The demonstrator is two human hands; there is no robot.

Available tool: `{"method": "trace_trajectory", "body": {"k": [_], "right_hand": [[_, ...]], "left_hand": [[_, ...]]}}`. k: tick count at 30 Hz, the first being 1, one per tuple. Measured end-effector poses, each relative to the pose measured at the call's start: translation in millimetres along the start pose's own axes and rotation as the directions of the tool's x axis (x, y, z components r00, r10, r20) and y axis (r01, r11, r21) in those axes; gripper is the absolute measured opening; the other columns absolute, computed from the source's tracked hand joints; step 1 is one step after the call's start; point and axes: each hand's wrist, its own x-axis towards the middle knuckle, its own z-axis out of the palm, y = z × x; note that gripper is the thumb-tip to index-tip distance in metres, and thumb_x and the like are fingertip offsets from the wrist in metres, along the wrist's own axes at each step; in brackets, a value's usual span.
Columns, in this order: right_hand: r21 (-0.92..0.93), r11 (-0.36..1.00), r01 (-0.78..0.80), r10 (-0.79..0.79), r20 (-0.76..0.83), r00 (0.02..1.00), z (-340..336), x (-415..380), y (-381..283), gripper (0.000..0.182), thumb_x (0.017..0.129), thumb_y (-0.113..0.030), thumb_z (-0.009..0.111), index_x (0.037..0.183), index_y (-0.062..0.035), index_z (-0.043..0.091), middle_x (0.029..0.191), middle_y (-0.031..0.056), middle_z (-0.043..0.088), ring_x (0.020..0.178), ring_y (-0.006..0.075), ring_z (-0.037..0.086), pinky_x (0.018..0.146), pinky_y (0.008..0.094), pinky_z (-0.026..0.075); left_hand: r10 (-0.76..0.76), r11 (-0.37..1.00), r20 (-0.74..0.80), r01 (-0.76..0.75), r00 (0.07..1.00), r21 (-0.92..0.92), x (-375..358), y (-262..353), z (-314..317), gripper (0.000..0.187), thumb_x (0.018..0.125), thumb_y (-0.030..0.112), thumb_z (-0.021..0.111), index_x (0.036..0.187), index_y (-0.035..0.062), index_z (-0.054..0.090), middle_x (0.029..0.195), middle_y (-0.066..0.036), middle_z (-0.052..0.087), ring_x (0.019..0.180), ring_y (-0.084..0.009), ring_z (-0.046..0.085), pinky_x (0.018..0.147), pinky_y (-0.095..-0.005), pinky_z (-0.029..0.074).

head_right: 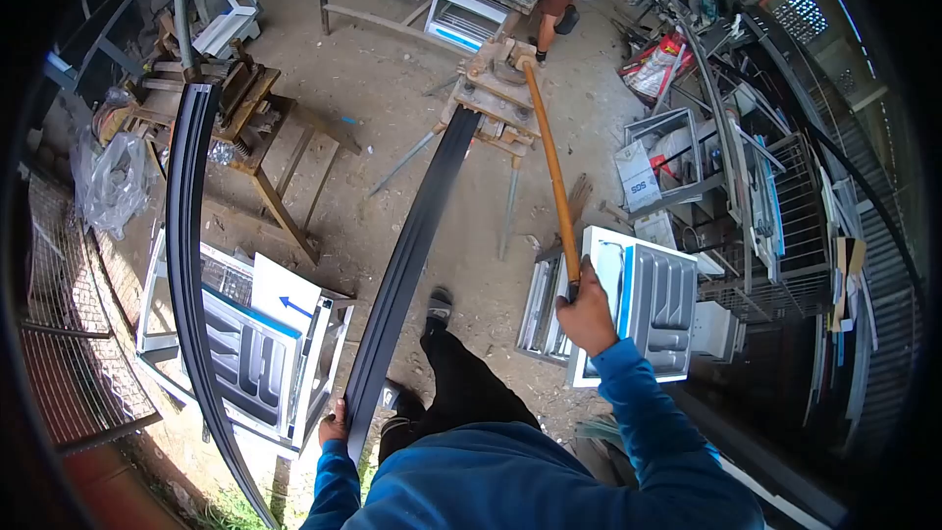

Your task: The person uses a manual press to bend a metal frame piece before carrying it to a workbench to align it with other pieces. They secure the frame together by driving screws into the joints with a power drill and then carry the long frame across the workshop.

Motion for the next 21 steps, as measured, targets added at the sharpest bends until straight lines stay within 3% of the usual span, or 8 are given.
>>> {"method": "trace_trajectory", "body": {"k": [3,5,7,9,12,14,19,21], "right_hand": [[-0.049,0.984,-0.171,0.175,0.088,0.981,47,18,-3,0.073,0.075,-0.001,0.059,0.141,0.0081,0.028,0.103,0.0369,0.060,0.102,0.0472,0.061,0.093,0.0431,0.049],[0.060,0.995,-0.074,0.067,0.119,0.991,29,8,-7,0.074,0.073,0.000,0.059,0.140,0.0074,0.029,0.115,0.0342,0.057,0.105,0.0460,0.059,0.096,0.0444,0.047],[-0.020,1.000,0.009,-0.007,0.132,0.991,-15,10,-32,0.078,0.072,0.000,0.060,0.142,0.0076,0.027,0.118,0.0335,0.056,0.109,0.0460,0.058,0.098,0.0409,0.046],[0.411,0.865,-0.288,0.142,0.349,0.926,-86,27,-68,0.080,0.072,0.004,0.057,0.145,0.0050,0.026,0.120,0.0346,0.055,0.115,0.0468,0.054,0.103,0.0381,0.043],[0.389,0.873,-0.293,0.169,0.322,0.932,-150,37,-117,0.081,0.071,0.008,0.053,0.147,0.0000,0.027,0.120,0.0335,0.056,0.113,0.0447,0.057,0.100,0.0377,0.045],[0.098,0.987,0.126,-0.143,0.192,0.971,-140,40,-105,0.084,0.070,0.011,0.051,0.149,-0.0051,0.026,0.122,0.0313,0.057,0.102,0.0422,0.063,0.091,0.0389,0.050],[0.242,0.960,-0.143,0.070,0.287,0.955,-54,13,-82,0.088,0.073,0.016,0.049,0.152,-0.0108,0.022,0.134,0.0302,0.048,0.095,0.0379,0.067,0.075,0.0398,0.058],[0.394,0.865,-0.310,0.129,0.423,0.897,-75,24,-87,0.092,0.074,0.020,0.048,0.153,-0.0147,0.018,0.142,0.0271,0.039,0.092,0.0329,0.068,0.061,0.0344,0.062]], "left_hand": [[-0.015,0.999,0.005,0.015,1.000,-0.037,10,33,-13,0.102,0.077,0.088,0.031,0.098,-0.0025,0.072,0.097,-0.029,0.068,0.102,-0.0422,0.063,0.090,-0.0468,0.047],[0.005,1.000,-0.071,-0.006,0.997,-0.027,0,22,-8,0.101,0.077,0.088,0.031,0.096,-0.0026,0.072,0.095,-0.029,0.068,0.099,-0.0428,0.064,0.089,-0.0472,0.047],[0.002,1.000,-0.077,-0.004,0.997,-0.023,-3,12,-4,0.100,0.077,0.088,0.032,0.094,-0.0018,0.073,0.092,-0.029,0.068,0.098,-0.0431,0.064,0.088,-0.0475,0.048],[-0.017,1.000,-0.036,0.017,0.999,-0.022,-12,21,-10,0.099,0.077,0.088,0.033,0.094,-0.0014,0.073,0.092,-0.028,0.068,0.099,-0.0430,0.064,0.088,-0.0472,0.048],[-0.004,1.000,-0.037,0.003,0.999,-0.024,-8,16,-5,0.099,0.077,0.088,0.033,0.093,-0.0013,0.073,0.092,-0.029,0.068,0.099,-0.0433,0.064,0.088,-0.0469,0.048],[-0.016,0.999,-0.048,0.015,0.999,-0.031,-10,16,-6,0.098,0.078,0.087,0.033,0.093,-0.0011,0.073,0.092,-0.029,0.068,0.098,-0.0434,0.064,0.088,-0.0471,0.048],[-0.007,1.000,-0.128,0.003,0.992,-0.027,-8,12,-1,0.098,0.078,0.087,0.032,0.091,-0.0010,0.073,0.091,-0.028,0.068,0.097,-0.0434,0.064,0.087,-0.0477,0.048],[-0.060,0.998,0.063,0.058,0.996,0.030,-15,27,-21,0.100,0.078,0.087,0.031,0.099,-0.0010,0.073,0.097,-0.027,0.068,0.102,-0.0419,0.063,0.091,-0.0462,0.048]]}}
